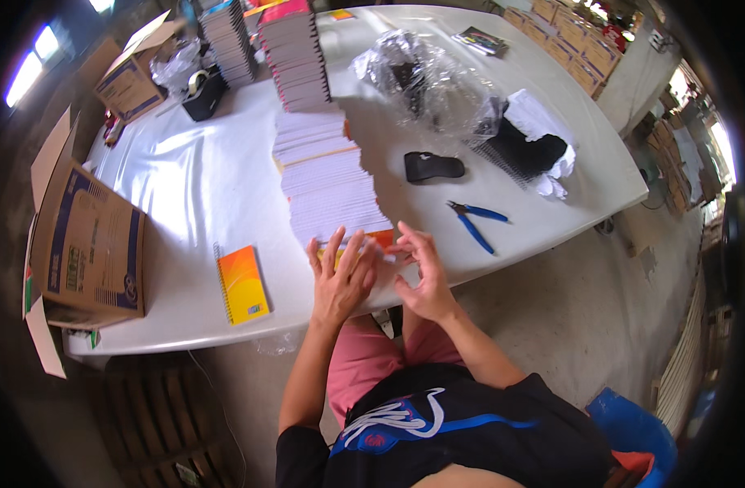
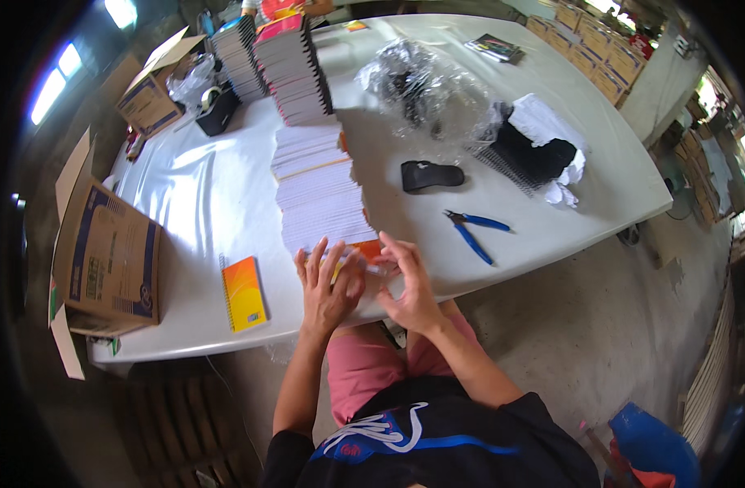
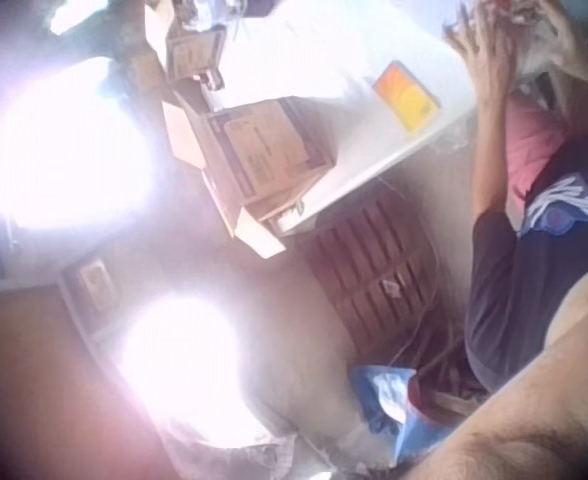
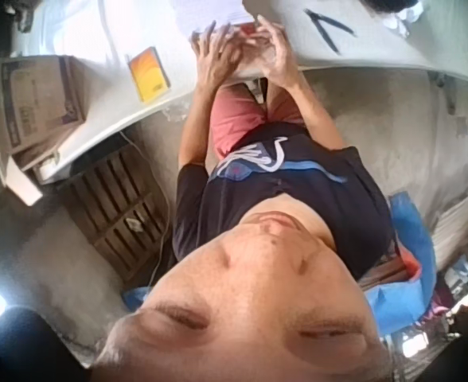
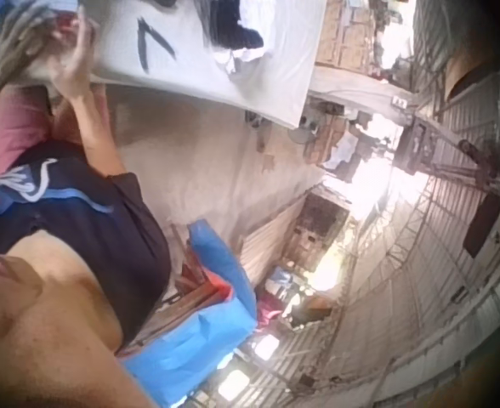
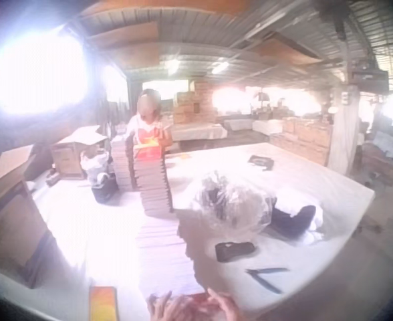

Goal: The person retrieves stacks of loose paper and colored covers from a cardboard box, places them on a table, and uses a stapler and pliers to attach spiral bindings to the notebooks. The finished notebooks are stacked on the table.

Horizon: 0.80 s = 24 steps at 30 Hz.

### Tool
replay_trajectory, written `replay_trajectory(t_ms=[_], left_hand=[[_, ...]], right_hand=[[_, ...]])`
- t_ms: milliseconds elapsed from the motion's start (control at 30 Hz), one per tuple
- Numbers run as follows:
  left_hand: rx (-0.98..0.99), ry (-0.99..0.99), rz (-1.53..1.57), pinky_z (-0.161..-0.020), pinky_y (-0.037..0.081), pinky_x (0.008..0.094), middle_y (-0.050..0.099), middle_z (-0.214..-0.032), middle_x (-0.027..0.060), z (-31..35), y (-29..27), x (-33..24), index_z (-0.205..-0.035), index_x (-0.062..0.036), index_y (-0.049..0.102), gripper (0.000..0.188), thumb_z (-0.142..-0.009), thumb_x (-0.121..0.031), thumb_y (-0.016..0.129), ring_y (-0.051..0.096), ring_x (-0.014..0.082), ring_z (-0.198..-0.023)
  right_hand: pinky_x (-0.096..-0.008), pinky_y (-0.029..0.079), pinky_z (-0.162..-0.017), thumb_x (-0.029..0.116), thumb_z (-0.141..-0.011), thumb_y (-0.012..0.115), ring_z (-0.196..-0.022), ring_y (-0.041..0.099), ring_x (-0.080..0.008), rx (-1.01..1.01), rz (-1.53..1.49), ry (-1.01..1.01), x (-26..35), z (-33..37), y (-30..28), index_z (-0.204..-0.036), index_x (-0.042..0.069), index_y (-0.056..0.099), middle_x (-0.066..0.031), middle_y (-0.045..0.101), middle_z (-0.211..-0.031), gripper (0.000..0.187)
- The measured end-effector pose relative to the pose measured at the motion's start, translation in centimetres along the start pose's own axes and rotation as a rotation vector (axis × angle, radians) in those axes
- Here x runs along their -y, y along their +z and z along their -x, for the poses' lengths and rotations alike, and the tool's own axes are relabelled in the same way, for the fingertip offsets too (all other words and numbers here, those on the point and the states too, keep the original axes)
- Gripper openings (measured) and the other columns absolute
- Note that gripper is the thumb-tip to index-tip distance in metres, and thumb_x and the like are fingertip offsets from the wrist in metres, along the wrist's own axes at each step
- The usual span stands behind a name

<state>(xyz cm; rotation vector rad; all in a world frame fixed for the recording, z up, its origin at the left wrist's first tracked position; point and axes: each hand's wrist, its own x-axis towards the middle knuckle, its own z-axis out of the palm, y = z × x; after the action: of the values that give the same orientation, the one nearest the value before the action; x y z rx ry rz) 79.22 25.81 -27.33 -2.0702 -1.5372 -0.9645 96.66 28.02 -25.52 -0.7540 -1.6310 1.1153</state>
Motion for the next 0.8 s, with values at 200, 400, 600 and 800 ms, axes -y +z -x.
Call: replay_trajectory(t_ms=[200,400,600,800], left_hand=[[0.061,0.016,-0.036,-0.107,0.014,0.0635,0.049,-0.128,-0.0003,-0.3,-0.2,-0.6,-0.097,-0.0174,0.061,0.033,-0.067,-0.026,0.072,0.039,0.0263,-0.129],[0.024,0.047,-0.001,-0.108,0.017,0.0608,0.055,-0.109,0.0028,-0.4,-0.6,-0.8,-0.107,-0.0144,0.058,0.044,-0.067,-0.025,0.074,0.050,0.0243,-0.113],[-0.036,-0.030,0.003,-0.109,0.017,0.0601,0.053,-0.103,0.0046,-0.4,0.4,-1.2,-0.110,-0.0149,0.055,0.047,-0.068,-0.020,0.075,0.047,0.0247,-0.111],[-0.012,-0.106,-0.025,-0.107,0.014,0.0628,0.048,-0.102,0.0055,0.4,0.1,-2.7,-0.104,-0.0164,0.054,0.047,-0.067,-0.034,0.075,0.041,0.0263,-0.107]], right_hand=[[-0.0257,0.046,-0.064,-0.007,-0.071,0.047,-0.087,0.062,-0.0188,-0.378,0.406,-0.145,-3.4,-7.2,-11.1,-0.121,0.005,0.052,-0.0102,0.052,-0.118,0.051],[-0.0386,0.039,-0.088,0.015,-0.078,0.066,-0.104,0.049,-0.0291,-0.224,1.401,0.255,-7.8,-11.9,-19.1,-0.108,0.011,0.062,-0.0082,0.052,-0.110,0.031],[-0.0436,0.045,-0.084,0.001,-0.078,0.058,-0.097,0.054,-0.0372,0.032,1.384,0.052,-6.6,-13.6,-21.7,-0.100,0.006,0.057,-0.0125,0.056,-0.105,0.023],[-0.0415,0.046,-0.081,-0.007,-0.077,0.046,-0.093,0.058,-0.0344,-0.139,1.395,-0.029,-1.1,-9.0,-21.8,-0.119,0.006,0.048,-0.0150,0.057,-0.103,0.044]])
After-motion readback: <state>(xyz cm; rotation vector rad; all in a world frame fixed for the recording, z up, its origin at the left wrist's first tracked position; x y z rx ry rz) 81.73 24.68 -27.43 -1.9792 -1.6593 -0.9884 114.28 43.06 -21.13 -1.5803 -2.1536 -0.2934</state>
